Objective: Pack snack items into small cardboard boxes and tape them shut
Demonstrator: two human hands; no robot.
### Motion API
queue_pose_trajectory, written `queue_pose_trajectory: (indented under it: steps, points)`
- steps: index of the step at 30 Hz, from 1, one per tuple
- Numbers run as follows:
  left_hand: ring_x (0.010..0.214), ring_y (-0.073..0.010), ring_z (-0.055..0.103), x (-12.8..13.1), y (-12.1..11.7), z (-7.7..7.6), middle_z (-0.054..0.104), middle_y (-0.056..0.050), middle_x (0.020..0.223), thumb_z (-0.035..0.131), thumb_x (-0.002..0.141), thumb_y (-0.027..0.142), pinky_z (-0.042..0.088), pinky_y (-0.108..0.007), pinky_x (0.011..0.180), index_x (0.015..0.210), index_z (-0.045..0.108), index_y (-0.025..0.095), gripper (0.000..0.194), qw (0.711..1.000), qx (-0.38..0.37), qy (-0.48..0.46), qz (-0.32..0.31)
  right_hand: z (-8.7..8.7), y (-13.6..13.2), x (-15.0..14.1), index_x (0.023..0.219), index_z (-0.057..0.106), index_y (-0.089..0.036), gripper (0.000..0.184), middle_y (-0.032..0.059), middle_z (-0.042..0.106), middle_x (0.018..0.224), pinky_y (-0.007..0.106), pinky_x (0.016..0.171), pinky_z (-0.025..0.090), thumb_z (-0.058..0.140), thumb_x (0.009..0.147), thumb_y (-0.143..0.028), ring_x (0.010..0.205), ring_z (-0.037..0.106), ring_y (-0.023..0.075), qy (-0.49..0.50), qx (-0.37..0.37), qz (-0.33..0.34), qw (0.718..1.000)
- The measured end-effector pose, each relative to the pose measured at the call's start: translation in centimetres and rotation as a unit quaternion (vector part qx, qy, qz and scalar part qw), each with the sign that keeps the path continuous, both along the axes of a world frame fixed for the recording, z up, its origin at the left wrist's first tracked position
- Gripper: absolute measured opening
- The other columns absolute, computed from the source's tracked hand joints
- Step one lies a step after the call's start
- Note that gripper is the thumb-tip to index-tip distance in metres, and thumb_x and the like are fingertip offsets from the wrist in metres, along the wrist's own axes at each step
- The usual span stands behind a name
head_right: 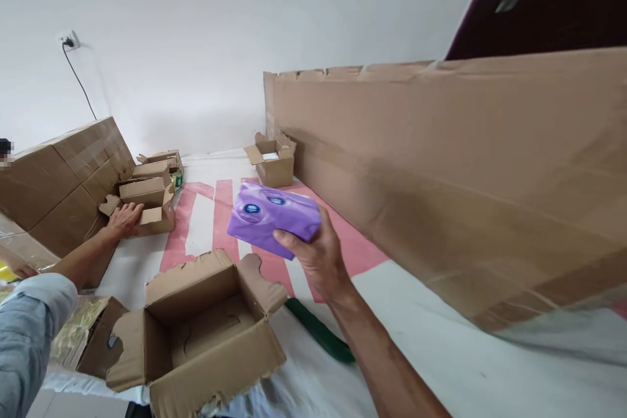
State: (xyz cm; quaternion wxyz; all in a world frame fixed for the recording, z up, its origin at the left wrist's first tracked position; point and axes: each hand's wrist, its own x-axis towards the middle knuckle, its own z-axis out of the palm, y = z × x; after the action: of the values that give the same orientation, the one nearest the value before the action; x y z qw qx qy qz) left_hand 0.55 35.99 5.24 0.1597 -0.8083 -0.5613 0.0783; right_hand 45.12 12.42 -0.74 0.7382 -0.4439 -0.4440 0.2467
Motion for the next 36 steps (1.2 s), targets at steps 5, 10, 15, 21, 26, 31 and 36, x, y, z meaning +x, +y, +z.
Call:
queue_pose_trajectory:
  steps: [5,10,15,21,26,31,36]
  points:
    - [0.137,-0.0423,0.06,0.8,-1.6,6.2,0.061,-0.018,0.149,0.092,0.072,0.041,0.05,-0.053,0.113,0.154,0.054,0.023,0.093,0.995,-0.041,-0.076,-0.055,3.6,1.4,-3.3,0.124,0.063,-0.027,0.071,0.0055,0.075,0.119,0.041,0.088,0.062,0.097,0.064,-0.045,0.104,0.072,0.0282,-0.037,-0.028,0.11,0.993]
    - [0.143,-0.0361,0.06,4.4,-6.1,13.6,0.06,-0.015,0.159,0.068,0.094,0.064,0.054,-0.046,0.11,0.161,0.049,0.024,0.081,0.925,-0.159,-0.266,-0.22,5.3,3.5,-8.0,0.126,0.062,-0.025,0.077,0.0039,0.072,0.115,0.038,0.089,0.059,0.098,0.062,-0.046,0.105,0.068,0.0268,-0.101,-0.026,0.194,0.975]
    - [0.136,-0.0348,0.064,8.5,-12.6,14.1,0.065,-0.015,0.153,0.091,0.075,0.053,0.053,-0.044,0.107,0.16,0.049,0.024,0.099,0.91,-0.212,-0.219,-0.28,6.3,4.4,-12.2,0.134,0.06,-0.025,0.083,0.0041,0.072,0.118,0.037,0.09,0.057,0.095,0.063,-0.048,0.105,0.067,0.0268,-0.155,-0.002,0.257,0.954]
    - [0.11,-0.0318,0.072,8.5,-14.1,11.0,0.074,-0.011,0.122,0.088,0.078,0.039,0.055,-0.037,0.09,0.139,0.057,0.021,0.071,0.958,-0.125,-0.108,-0.233,7.0,3.8,-13.8,0.141,0.059,-0.026,0.08,0.0095,0.071,0.133,0.046,0.105,0.053,0.091,0.071,-0.043,0.12,0.066,0.0311,-0.223,0.021,0.246,0.943]
    - [0.114,-0.0322,0.07,4.1,-11.1,8.7,0.07,-0.011,0.123,0.088,0.073,0.036,0.055,-0.038,0.092,0.127,0.061,0.022,0.061,0.988,-0.084,-0.038,-0.124,5.4,1.3,-10.1,0.141,0.06,-0.025,0.064,0.0133,0.071,0.134,0.054,0.11,0.053,0.08,0.084,-0.046,0.126,0.066,0.0321,-0.18,0.031,0.108,0.977]
    - [0.12,-0.0344,0.067,0.3,-8.4,3.7,0.067,-0.012,0.127,0.085,0.073,0.029,0.054,-0.043,0.095,0.123,0.065,0.025,0.053,0.996,-0.069,0.003,-0.051,0.5,-1.6,-5.7,0.128,0.066,-0.025,0.051,0.0107,0.076,0.118,0.051,0.102,0.058,0.077,0.087,-0.053,0.113,0.07,0.029,-0.057,-0.012,-0.024,0.998]
    - [0.128,-0.0381,0.059,-0.5,-6.4,-0.3,0.065,-0.015,0.134,0.079,0.08,0.027,0.051,-0.051,0.1,0.129,0.063,0.025,0.051,0.999,-0.047,0.025,-0.013,-4.8,-3.1,-3.2,0.12,0.069,-0.023,0.049,0.0088,0.078,0.11,0.051,0.098,0.059,0.079,0.085,-0.056,0.103,0.073,0.0273,0.028,-0.055,-0.069,0.996]
